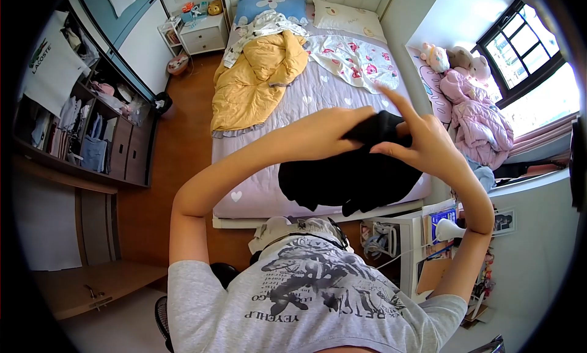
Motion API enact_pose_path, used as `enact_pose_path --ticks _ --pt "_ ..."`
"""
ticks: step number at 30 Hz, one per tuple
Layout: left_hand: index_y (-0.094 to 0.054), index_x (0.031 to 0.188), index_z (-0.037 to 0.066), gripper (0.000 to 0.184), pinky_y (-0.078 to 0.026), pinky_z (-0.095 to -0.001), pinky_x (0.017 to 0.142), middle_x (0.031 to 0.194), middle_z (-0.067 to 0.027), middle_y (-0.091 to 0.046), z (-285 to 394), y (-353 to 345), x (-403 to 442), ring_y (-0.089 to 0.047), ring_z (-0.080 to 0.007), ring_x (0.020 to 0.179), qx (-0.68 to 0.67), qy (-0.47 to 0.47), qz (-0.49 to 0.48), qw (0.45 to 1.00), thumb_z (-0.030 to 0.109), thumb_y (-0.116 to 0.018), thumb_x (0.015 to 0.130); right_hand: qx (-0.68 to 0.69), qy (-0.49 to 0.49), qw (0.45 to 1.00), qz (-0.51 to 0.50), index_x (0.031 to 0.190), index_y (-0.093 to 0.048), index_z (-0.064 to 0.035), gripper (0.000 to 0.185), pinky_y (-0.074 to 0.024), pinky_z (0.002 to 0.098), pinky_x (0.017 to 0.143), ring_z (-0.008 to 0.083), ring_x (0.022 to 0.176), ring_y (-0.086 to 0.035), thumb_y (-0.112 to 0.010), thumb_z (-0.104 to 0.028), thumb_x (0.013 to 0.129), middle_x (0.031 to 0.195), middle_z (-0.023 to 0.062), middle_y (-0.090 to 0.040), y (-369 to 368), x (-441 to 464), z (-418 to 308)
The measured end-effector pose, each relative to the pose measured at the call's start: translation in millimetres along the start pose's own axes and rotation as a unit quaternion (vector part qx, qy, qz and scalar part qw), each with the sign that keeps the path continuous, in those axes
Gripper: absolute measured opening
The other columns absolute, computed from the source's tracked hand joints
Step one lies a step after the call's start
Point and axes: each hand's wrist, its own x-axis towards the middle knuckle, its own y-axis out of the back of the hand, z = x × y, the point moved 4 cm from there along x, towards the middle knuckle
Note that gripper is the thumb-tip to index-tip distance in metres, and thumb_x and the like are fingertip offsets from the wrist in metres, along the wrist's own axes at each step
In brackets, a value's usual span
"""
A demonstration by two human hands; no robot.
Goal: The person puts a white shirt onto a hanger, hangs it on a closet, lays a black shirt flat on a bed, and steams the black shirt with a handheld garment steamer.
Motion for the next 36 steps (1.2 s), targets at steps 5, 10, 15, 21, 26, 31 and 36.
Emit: enact_pose_path --ticks 5,10,15,21,26,31,36 --pt "-0.044 0.102 0.002 0.034 -0.043 -0.0329 0.074 0.089 -0.0132 -0.054 -5.8 -11.4 -6.6 -0.055 -0.0265 0.082 -0.034 -0.008 0.055 0.998 0.002 -0.053 0.07 0.031 0.031 0.999 0.014 0.098 -0.052 -0.0031 0.023 -0.0302 0.0264 0.04 0.0202 0.035 -0.04 -0.058 -0.01 0.077 0.046 0.0083 -0.049 -2.8 -6.9 20.8" --pt "-0.044 0.104 0.002 0.039 -0.042 -0.0312 0.075 0.092 -0.0118 -0.052 -51.3 -30.2 -36.6 -0.053 -0.0229 0.086 -0.007 0.031 0.15 0.988 -0.001 -0.052 0.067 0.045 0.02 0.992 0.115 0.092 -0.054 -0.0022 0.018 -0.0293 0.024 0.04 0.0139 0.035 -0.04 -0.059 -0.003 0.075 0.045 0.0066 -0.046 7.5 -23.5 25.7" --pt "-0.042 0.111 0.003 0.044 -0.041 -0.0325 0.08 0.098 -0.0126 -0.051 -104.7 -57.3 -65.6 -0.051 -0.0249 0.096 0.001 0.137 0.155 0.978 0.002 -0.054 0.068 0.002 0.084 0.978 0.192 0.089 -0.054 -0.0008 0.019 -0.0308 0.0243 0.043 0.0131 0.041 -0.043 -0.057 0.003 0.071 0.049 0.0066 -0.049 31.1 -39.8 34.0" --pt "-0.041 0.12 0.003 0.045 -0.037 -0.0302 0.086 0.114 -0.0062 -0.049 -182.4 -150.3 -89.2 -0.045 -0.0165 0.104 -0.434 0.331 0.138 0.826 0.019 -0.051 0.079 -0.09 0.132 0.951 0.264 0.086 -0.059 0.0003 0.017 -0.0415 0.0273 0.061 0.0205 0.062 -0.056 -0.058 0.003 0.069 0.073 0.0086 -0.061 45.1 -73.1 40.1" --pt "-0.05 0.106 0.003 0.045 -0.037 -0.0377 0.086 0.109 -0.0125 -0.053 -171.9 -193.8 -95.8 -0.048 -0.0259 0.1 -0.921 0.141 0.019 0.362 0.043 -0.047 0.083 -0.096 0.081 0.944 0.306 0.089 -0.058 0.0004 0.017 -0.042 0.0289 0.068 0.0222 0.069 -0.058 -0.057 0.001 0.073 0.08 0.0101 -0.062 46.0 -95.6 62.1" --pt "-0.052 0.101 0.001 0.038 -0.036 -0.0389 0.092 0.109 -0.0134 -0.054 -170.0 -182.3 -97.7 -0.048 -0.0259 0.104 -0.863 0.167 0.197 0.434 0.033 -0.048 0.083 -0.153 0.045 0.941 0.297 0.096 -0.053 0.0026 0.017 -0.0415 0.0228 0.065 0.0133 0.071 -0.056 -0.054 0.002 0.079 0.083 0.0093 -0.061 32.7 -111.5 79.3" --pt "-0.05 0.107 -0.002 0.036 -0.031 -0.0402 0.098 0.114 -0.0159 -0.052 -159.8 -108.4 -140.9 -0.046 -0.0278 0.11 -0.792 0.074 0.243 0.555 0.02 -0.049 0.078 0.027 -0.115 0.934 0.338 0.095 -0.052 0.0002 0.016 -0.0378 0.0239 0.058 0.0147 0.063 -0.05 -0.054 -0.003 0.08 0.075 0.0098 -0.055 -21.8 -132.5 117.5"
